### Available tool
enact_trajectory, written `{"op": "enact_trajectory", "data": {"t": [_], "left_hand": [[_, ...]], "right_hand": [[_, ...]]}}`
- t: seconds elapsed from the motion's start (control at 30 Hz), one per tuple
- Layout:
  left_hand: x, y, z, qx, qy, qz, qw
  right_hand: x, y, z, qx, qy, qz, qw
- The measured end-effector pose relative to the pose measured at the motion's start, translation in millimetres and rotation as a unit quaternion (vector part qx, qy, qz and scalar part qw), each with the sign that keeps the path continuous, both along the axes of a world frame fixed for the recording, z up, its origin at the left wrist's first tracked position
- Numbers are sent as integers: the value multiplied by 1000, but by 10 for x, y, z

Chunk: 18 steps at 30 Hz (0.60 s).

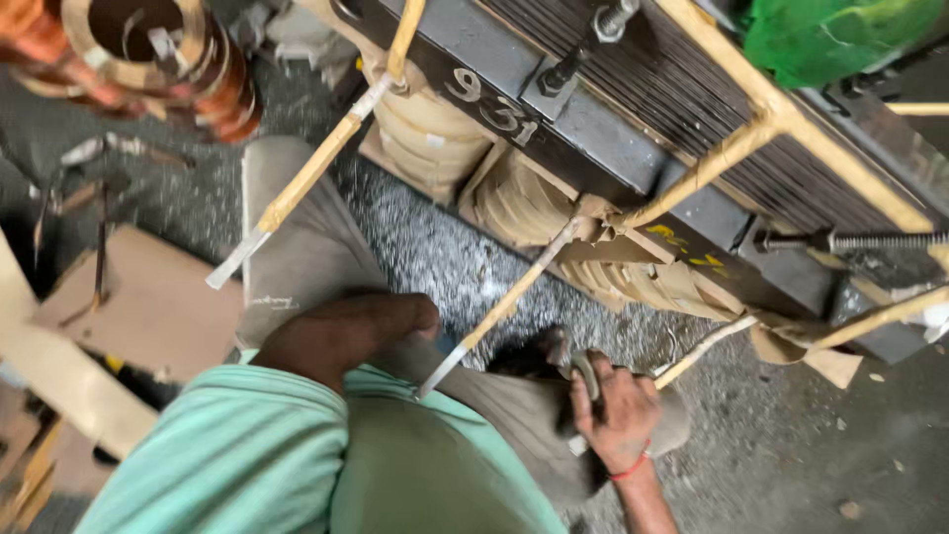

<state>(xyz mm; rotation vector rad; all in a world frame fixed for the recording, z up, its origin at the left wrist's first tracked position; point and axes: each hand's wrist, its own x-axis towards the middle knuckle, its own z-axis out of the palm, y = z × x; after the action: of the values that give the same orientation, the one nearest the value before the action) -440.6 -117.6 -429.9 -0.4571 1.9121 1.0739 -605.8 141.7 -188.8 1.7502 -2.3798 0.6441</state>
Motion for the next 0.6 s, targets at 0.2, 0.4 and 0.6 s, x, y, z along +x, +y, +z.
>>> {"op": "enact_trajectory", "data": {"t": [0.2,0.4,0.6], "left_hand": [[45,-94,550,5,132,76,988],[261,-337,1695,210,272,510,789],[136,289,2063,-143,581,235,766]], "right_hand": [[191,25,49,-75,16,10,997],[172,50,8,-71,17,-35,997],[296,57,-33,-162,-121,-82,976]]}}
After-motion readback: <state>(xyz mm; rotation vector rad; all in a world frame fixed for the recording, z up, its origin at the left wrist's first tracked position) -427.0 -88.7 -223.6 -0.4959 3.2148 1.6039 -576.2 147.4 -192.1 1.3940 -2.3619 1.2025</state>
